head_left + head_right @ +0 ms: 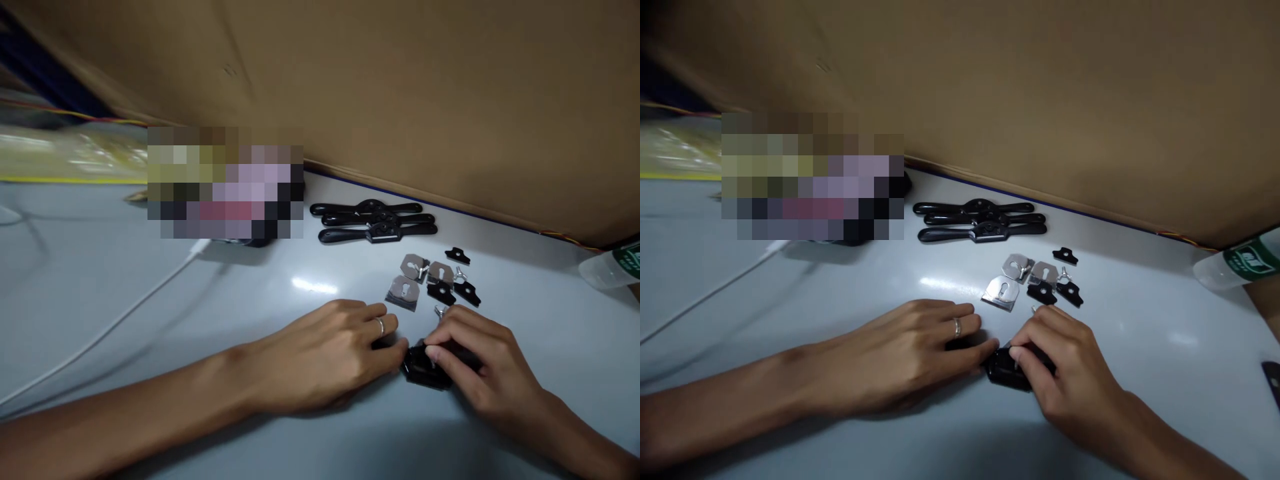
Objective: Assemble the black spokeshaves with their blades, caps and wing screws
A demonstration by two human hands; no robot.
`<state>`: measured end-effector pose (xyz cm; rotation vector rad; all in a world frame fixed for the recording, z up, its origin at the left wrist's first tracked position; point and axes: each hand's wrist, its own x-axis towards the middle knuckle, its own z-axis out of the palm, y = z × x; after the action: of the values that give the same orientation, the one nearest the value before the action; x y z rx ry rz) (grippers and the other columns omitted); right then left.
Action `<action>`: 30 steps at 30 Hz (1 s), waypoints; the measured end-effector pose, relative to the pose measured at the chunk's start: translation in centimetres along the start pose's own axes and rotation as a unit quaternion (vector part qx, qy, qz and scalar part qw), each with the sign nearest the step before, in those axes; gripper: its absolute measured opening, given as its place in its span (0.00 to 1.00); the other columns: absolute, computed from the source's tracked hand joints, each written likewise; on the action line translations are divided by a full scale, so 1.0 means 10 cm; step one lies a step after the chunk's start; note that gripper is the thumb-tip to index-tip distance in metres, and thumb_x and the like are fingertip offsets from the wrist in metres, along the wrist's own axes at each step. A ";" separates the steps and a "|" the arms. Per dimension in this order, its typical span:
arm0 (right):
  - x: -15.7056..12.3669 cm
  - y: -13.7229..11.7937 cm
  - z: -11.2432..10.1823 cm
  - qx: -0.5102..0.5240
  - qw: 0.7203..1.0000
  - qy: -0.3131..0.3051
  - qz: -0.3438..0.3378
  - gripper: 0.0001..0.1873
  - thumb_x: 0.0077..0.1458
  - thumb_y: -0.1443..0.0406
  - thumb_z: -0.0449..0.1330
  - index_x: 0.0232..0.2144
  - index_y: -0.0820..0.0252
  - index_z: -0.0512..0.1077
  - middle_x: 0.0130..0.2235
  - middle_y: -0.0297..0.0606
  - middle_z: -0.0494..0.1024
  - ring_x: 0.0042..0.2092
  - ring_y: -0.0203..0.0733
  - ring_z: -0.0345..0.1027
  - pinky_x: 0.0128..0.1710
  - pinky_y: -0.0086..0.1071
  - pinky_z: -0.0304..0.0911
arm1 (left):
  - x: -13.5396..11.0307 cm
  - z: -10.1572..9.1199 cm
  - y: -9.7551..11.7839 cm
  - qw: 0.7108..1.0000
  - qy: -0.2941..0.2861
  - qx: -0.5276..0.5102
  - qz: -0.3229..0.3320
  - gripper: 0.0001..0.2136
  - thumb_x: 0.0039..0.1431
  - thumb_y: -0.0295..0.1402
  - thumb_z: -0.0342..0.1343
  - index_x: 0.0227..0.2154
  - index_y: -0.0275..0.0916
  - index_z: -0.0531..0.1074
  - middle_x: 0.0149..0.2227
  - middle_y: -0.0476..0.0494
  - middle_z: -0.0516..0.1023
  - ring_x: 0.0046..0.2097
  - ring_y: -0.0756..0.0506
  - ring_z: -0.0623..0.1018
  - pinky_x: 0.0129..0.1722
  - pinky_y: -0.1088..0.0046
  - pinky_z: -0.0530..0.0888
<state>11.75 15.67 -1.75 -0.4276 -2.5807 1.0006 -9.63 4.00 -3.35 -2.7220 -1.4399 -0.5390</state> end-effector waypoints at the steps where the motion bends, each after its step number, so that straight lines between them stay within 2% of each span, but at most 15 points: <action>1: -0.01 0.01 0.00 -0.014 1.000 -0.005 -0.012 0.09 0.65 0.68 0.55 0.31 0.58 0.70 0.29 0.33 0.71 0.31 0.34 0.66 0.30 0.30 0.60 | 0.01 0.00 0.00 1.000 -0.007 -0.003 -0.003 0.09 0.65 0.24 0.53 0.46 0.36 0.72 0.34 0.46 0.75 0.33 0.45 0.73 0.28 0.67 0.69; 4: -0.03 0.03 -0.01 -0.046 0.998 -0.014 -0.028 0.10 0.66 0.68 0.53 0.30 0.58 0.67 0.28 0.32 0.69 0.30 0.34 0.63 0.29 0.29 0.59 | 0.02 -0.01 0.01 1.000 -0.015 -0.008 -0.007 0.09 0.65 0.25 0.53 0.46 0.35 0.72 0.34 0.46 0.74 0.33 0.45 0.72 0.28 0.66 0.69; 9: -0.06 0.04 0.02 -0.087 0.996 -0.018 -0.015 0.12 0.67 0.69 0.51 0.29 0.57 0.63 0.27 0.30 0.67 0.27 0.32 0.63 0.27 0.27 0.58 | 0.02 0.02 0.01 1.000 -0.021 -0.008 -0.015 0.07 0.66 0.27 0.53 0.45 0.36 0.72 0.35 0.46 0.74 0.33 0.45 0.72 0.27 0.66 0.67; 12: -0.07 0.03 0.07 -0.146 0.988 0.002 -0.040 0.13 0.67 0.72 0.51 0.29 0.58 0.62 0.27 0.31 0.67 0.27 0.32 0.61 0.28 0.28 0.57 | 0.02 0.04 0.03 0.999 -0.022 -0.020 -0.032 0.08 0.69 0.29 0.51 0.47 0.36 0.70 0.35 0.47 0.75 0.34 0.45 0.72 0.28 0.65 0.69; 16: -0.07 0.01 0.17 -0.285 0.947 0.081 -0.125 0.15 0.64 0.75 0.52 0.25 0.58 0.62 0.25 0.34 0.63 0.28 0.37 0.54 0.29 0.34 0.53 | 0.03 0.05 0.06 0.998 -0.032 -0.023 -0.042 0.11 0.68 0.30 0.50 0.51 0.35 0.67 0.36 0.47 0.76 0.34 0.44 0.74 0.30 0.64 0.71; 18: -0.07 0.00 0.20 -0.318 0.931 0.101 -0.145 0.16 0.62 0.76 0.53 0.24 0.59 0.63 0.23 0.34 0.62 0.27 0.39 0.52 0.29 0.36 0.50 | 0.03 0.06 0.07 0.999 -0.040 -0.009 -0.036 0.13 0.67 0.29 0.50 0.52 0.35 0.65 0.36 0.46 0.77 0.35 0.44 0.74 0.30 0.64 0.72; 27: -0.05 0.03 0.16 -0.303 0.935 0.099 -0.153 0.17 0.62 0.75 0.53 0.22 0.59 0.66 0.22 0.34 0.63 0.27 0.39 0.54 0.30 0.36 0.51 | 0.01 0.07 0.07 0.999 -0.019 0.023 -0.012 0.13 0.64 0.28 0.53 0.50 0.33 0.67 0.35 0.46 0.76 0.33 0.45 0.74 0.28 0.65 0.71; 30: -0.05 0.02 0.11 -0.254 0.952 0.100 -0.137 0.17 0.63 0.74 0.54 0.22 0.59 0.64 0.22 0.32 0.63 0.25 0.36 0.55 0.27 0.34 0.51 | 0.02 0.07 0.06 0.999 -0.014 0.031 -0.007 0.13 0.65 0.28 0.53 0.52 0.32 0.67 0.35 0.46 0.76 0.33 0.45 0.74 0.28 0.65 0.71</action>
<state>11.79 14.96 -2.74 -0.2644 -2.5908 0.1793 -8.84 3.88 -3.86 -2.6846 -1.4582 -0.4502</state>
